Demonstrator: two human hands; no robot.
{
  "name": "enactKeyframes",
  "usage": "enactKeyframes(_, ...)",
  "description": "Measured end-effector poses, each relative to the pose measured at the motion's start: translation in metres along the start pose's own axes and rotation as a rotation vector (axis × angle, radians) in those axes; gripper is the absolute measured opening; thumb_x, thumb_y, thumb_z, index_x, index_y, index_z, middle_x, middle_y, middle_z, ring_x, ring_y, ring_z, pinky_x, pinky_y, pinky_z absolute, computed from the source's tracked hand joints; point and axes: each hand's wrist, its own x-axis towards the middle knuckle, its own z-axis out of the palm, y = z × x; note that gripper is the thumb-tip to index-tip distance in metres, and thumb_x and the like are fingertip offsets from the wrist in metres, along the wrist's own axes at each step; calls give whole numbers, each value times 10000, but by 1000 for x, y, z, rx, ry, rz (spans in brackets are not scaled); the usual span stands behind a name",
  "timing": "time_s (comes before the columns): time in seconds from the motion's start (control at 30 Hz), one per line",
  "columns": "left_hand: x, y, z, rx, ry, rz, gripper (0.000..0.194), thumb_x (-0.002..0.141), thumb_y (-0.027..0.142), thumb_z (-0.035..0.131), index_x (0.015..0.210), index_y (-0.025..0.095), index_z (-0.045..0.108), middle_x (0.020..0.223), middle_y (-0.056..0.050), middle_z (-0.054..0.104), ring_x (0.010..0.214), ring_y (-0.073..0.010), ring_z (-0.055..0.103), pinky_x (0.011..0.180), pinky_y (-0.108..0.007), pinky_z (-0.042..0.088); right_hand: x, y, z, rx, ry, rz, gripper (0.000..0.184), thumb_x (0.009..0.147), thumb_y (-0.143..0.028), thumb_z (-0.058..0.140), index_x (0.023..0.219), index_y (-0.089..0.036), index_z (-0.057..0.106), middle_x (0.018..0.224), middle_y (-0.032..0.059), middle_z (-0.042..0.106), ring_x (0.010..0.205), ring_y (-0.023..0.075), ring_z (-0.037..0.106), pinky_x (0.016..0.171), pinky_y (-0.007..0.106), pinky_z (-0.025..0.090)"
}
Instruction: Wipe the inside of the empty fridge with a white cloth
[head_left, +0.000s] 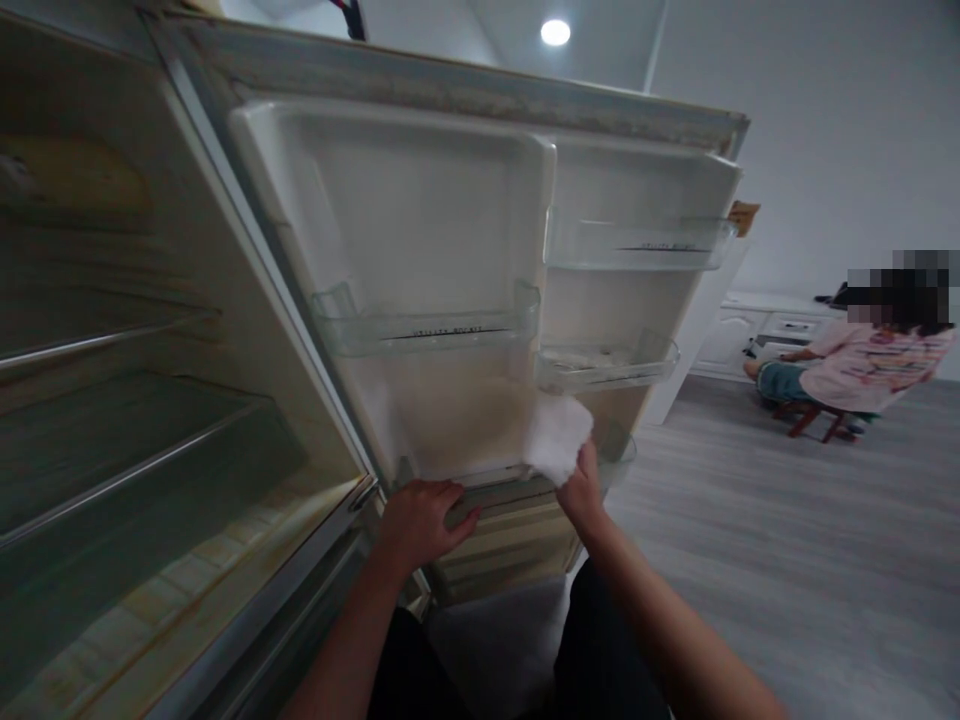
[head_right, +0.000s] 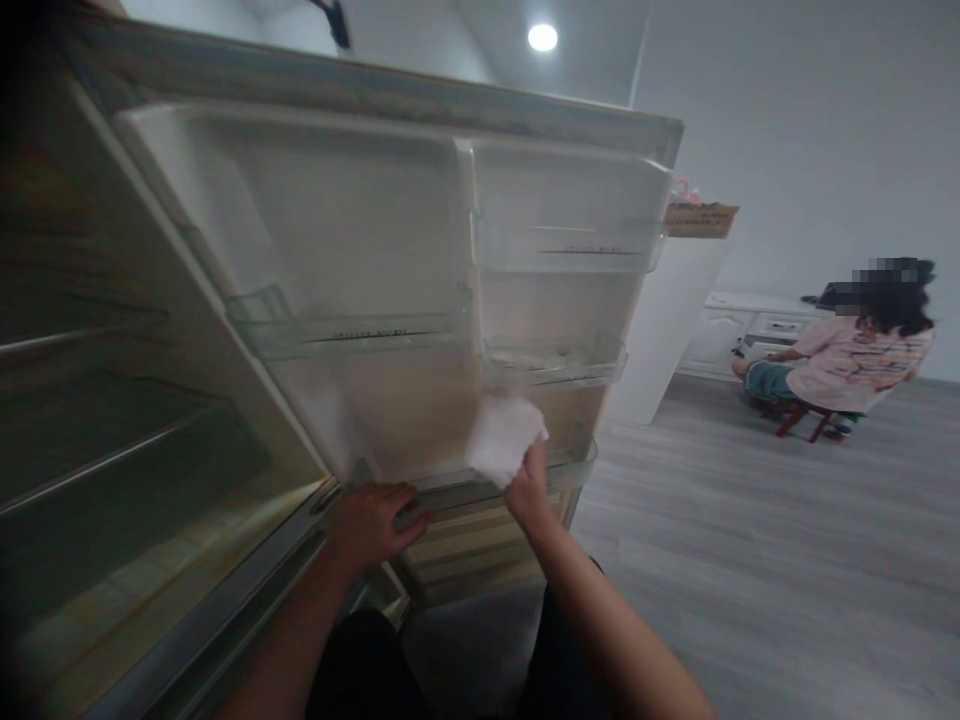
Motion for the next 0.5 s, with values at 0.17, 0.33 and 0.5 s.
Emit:
enactKeyframes(0.17,0,1,0,63,-8,-17,315,917,508,619,873,220,739,840,-78,781,800,-285,741,728,-397,527,43,-47,67,-249,-511,-193,340,934,-331,584,1184,-137,707,1204,204,674,1197,350,581,1053,518,463)
enactKeyframes(0.33,-1,0,0,51,-30,7,311,944,502,598,879,221,713,844,-52,777,804,-253,737,750,-379,507,105,-68,111,-481,-731,-308,375,1050,-398,461,1195,-164,716,1236,201,673,1112,315,613,958,452,465)
enactKeyframes(0.5,-1,0,2,56,-10,5,320,948,514,607,911,217,718,854,-58,776,812,-251,733,763,-380,499,125,-78,121,-425,-738,-579,427,1065,-377,455,1452,-263,593,1457,135,612,1244,311,591,1002,437,441)
